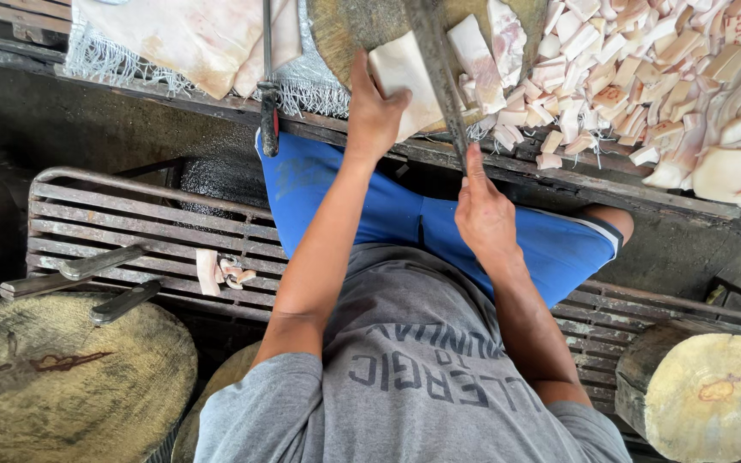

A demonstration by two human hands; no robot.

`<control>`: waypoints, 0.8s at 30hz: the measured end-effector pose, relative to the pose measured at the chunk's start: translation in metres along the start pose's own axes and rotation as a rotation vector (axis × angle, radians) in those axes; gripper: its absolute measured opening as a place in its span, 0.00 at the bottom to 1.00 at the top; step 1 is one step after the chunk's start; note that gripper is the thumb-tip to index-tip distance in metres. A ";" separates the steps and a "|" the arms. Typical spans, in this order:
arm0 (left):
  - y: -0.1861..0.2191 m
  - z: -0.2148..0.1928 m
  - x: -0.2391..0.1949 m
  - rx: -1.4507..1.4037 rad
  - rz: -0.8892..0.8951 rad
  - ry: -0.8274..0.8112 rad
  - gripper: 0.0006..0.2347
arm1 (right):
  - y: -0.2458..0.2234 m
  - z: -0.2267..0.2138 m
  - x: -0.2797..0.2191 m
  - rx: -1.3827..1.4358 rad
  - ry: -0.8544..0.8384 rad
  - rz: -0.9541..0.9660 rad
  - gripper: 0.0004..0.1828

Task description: The person is cutting pieces of animal skins using a large knife on a wooden board.

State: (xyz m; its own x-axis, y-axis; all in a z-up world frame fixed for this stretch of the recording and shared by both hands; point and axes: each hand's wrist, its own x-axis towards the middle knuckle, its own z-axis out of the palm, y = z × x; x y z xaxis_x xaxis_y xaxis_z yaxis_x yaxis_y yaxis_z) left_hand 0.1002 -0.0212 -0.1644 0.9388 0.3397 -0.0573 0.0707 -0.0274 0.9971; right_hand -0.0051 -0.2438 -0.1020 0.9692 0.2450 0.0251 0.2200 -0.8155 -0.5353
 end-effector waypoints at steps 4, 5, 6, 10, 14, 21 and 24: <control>0.005 0.007 -0.012 -0.014 0.044 0.064 0.38 | 0.002 0.006 0.002 -0.042 -0.036 0.021 0.40; 0.007 0.003 -0.015 0.092 0.075 0.046 0.39 | 0.000 0.004 0.001 -0.035 -0.030 0.008 0.40; 0.011 -0.001 -0.011 0.195 0.115 0.025 0.40 | -0.003 -0.002 0.004 -0.029 -0.014 -0.008 0.40; 0.027 -0.025 -0.001 0.396 -0.126 -0.132 0.42 | -0.016 -0.043 0.003 -0.005 0.095 -0.072 0.40; 0.031 -0.031 -0.001 0.368 0.019 -0.104 0.40 | -0.018 -0.085 -0.015 0.193 0.368 -0.126 0.39; 0.018 -0.031 -0.003 0.322 -0.086 -0.120 0.37 | -0.016 -0.033 -0.006 -0.033 0.119 -0.093 0.40; 0.015 -0.022 0.008 0.183 0.107 -0.166 0.29 | -0.001 -0.031 0.000 -0.170 -0.035 -0.158 0.38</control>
State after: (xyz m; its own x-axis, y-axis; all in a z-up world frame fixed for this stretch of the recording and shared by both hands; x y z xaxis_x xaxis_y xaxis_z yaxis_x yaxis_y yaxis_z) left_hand 0.1015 0.0013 -0.1484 0.9856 0.1673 0.0260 0.0134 -0.2301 0.9731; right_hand -0.0023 -0.2589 -0.0752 0.9174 0.3923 0.0669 0.3873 -0.8414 -0.3769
